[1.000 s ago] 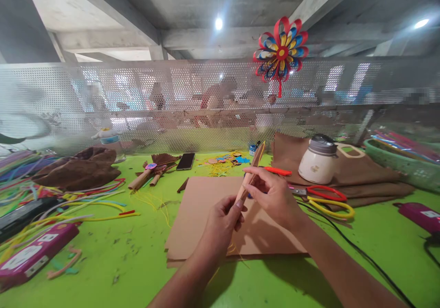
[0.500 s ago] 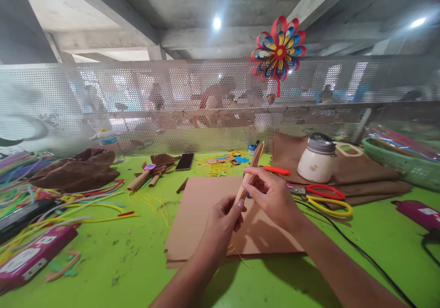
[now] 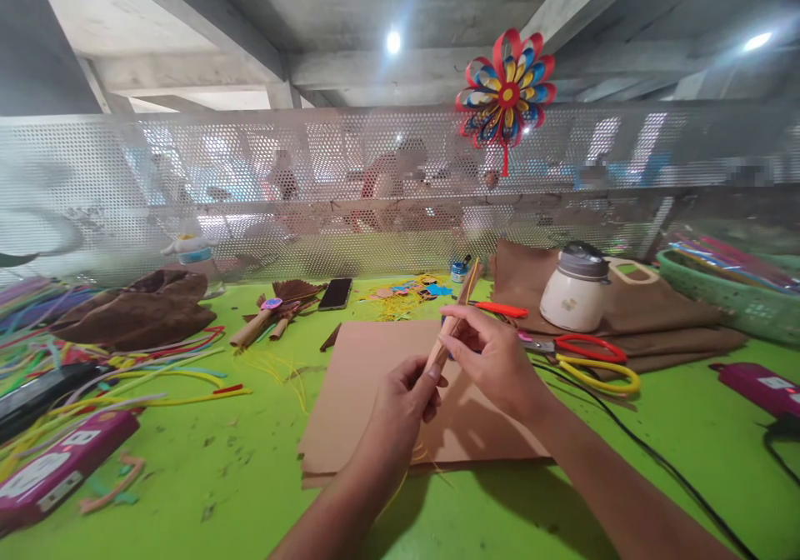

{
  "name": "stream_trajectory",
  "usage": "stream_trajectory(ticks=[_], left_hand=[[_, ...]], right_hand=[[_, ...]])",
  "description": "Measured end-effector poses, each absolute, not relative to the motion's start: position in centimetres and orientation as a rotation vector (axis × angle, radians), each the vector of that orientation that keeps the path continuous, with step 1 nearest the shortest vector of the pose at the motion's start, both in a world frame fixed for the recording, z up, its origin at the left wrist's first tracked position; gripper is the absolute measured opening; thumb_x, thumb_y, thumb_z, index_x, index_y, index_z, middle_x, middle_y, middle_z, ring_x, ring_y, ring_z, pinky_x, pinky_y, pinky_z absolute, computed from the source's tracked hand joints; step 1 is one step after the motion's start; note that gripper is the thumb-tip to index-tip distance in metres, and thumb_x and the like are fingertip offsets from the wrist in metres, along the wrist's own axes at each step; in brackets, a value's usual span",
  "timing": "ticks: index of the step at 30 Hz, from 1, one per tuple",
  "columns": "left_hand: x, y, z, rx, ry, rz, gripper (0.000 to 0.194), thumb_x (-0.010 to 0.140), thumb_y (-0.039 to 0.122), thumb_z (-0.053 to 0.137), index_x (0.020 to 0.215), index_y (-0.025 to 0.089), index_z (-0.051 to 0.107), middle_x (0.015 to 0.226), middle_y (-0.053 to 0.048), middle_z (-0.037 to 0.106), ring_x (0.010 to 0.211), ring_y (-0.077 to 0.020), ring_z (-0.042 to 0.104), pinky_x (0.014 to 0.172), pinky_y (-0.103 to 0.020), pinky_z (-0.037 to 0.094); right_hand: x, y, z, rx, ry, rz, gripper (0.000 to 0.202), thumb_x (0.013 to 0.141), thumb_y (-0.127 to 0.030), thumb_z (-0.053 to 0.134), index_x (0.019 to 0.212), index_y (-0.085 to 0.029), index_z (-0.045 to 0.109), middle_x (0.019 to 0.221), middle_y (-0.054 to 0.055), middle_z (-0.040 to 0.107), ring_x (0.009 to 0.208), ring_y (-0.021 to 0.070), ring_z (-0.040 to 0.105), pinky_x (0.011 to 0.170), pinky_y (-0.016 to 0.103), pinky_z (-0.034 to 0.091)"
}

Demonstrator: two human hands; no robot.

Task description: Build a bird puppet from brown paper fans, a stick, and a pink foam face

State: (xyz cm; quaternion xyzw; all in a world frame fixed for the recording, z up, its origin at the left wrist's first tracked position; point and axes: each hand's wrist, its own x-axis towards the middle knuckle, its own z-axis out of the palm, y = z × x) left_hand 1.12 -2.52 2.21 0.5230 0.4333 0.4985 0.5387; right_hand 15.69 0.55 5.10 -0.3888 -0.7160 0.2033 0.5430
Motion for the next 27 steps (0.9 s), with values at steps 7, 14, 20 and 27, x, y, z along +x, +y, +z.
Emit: stream_trajectory(ticks=[7,14,20,27], left_hand=[[1.0,-2.3,2.1,1.214,1.018,1.174,0.04,0.078,0.052,0.068,0.078,0.012,0.063,0.056,0.003,0.048,0.051,-0.0075,0.038,0.05,-0.021,0.027],[0.9,-2.2,2.2,1.133,0.93,1.167,0.039,0.076,0.048,0.071,0.084,0.01,0.065,0.07,-0.002,0.056,0.055,-0.0068,0.039,0.049,-0.02,0.027],[0.9,-2.6,3.1,1.006,0.845,1.16,0.036,0.07,0.041,0.077,0.085,0.01,0.067,0.075,-0.005,0.06,0.057,-0.0065,0.044,0.048,-0.019,0.029],[0.5,-2.6,3.3,0.926,0.794,1.153,0.031,0.067,0.033,0.08,0.081,0.009,0.067,0.074,-0.007,0.062,0.056,-0.0074,0.047,0.046,-0.018,0.03]], right_hand=[[15.7,0.4,5.3,-0.937,-1.714,0.444,0.029,0.083,-0.021,0.057,0.111,-0.015,0.063,0.077,0.002,0.065,0.066,0.0145,0.062,0.064,0.028,0.054],[15.6,0.1,5.5,-0.919,-1.713,0.507,0.031,0.086,-0.027,0.059,0.114,-0.015,0.062,0.079,0.003,0.065,0.07,0.0159,0.063,0.069,0.031,0.054],[16.0,-0.1,5.8,-0.882,-1.636,0.598,0.038,0.088,-0.038,0.06,0.119,-0.016,0.059,0.083,0.004,0.066,0.07,0.0155,0.063,0.065,0.029,0.053],[16.4,-0.8,6.7,-0.832,-1.49,0.518,0.036,0.09,-0.041,0.056,0.117,-0.016,0.059,0.075,0.001,0.06,0.059,0.0108,0.056,0.053,0.023,0.048]])
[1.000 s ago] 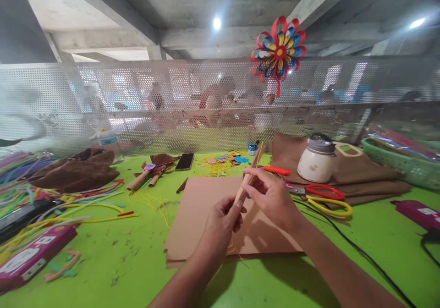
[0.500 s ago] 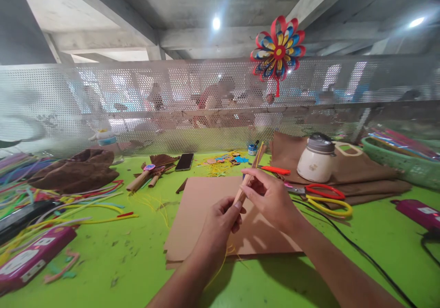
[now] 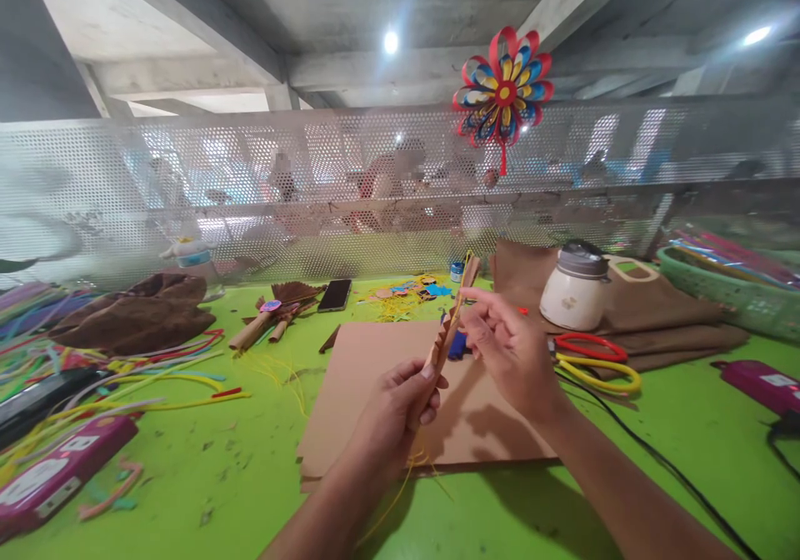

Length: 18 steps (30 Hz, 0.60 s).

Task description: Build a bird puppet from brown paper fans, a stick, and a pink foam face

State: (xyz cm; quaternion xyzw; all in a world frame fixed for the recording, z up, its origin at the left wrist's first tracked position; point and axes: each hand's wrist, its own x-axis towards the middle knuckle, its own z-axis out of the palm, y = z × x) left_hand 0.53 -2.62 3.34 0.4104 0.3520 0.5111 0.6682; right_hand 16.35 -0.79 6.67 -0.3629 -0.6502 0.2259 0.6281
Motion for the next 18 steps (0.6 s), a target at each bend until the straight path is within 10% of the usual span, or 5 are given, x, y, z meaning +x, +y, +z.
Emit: stream_trajectory(ticks=[18], left_hand=[[0.19,-2.39,3.38,0.795,0.68,1.118,0.022,0.066,0.022,0.077,0.076,0.01,0.063,0.072,-0.007,0.064,0.052,-0.0056,0.048,0.041,-0.016,0.028]], right_hand=[[16.51,-0.45,6.28,-0.831,-1.357,0.544,0.019,0.086,-0.034,0.06,0.092,-0.017,0.068,0.067,0.001,0.063,0.05,0.0101,0.052,0.041,0.02,0.043]])
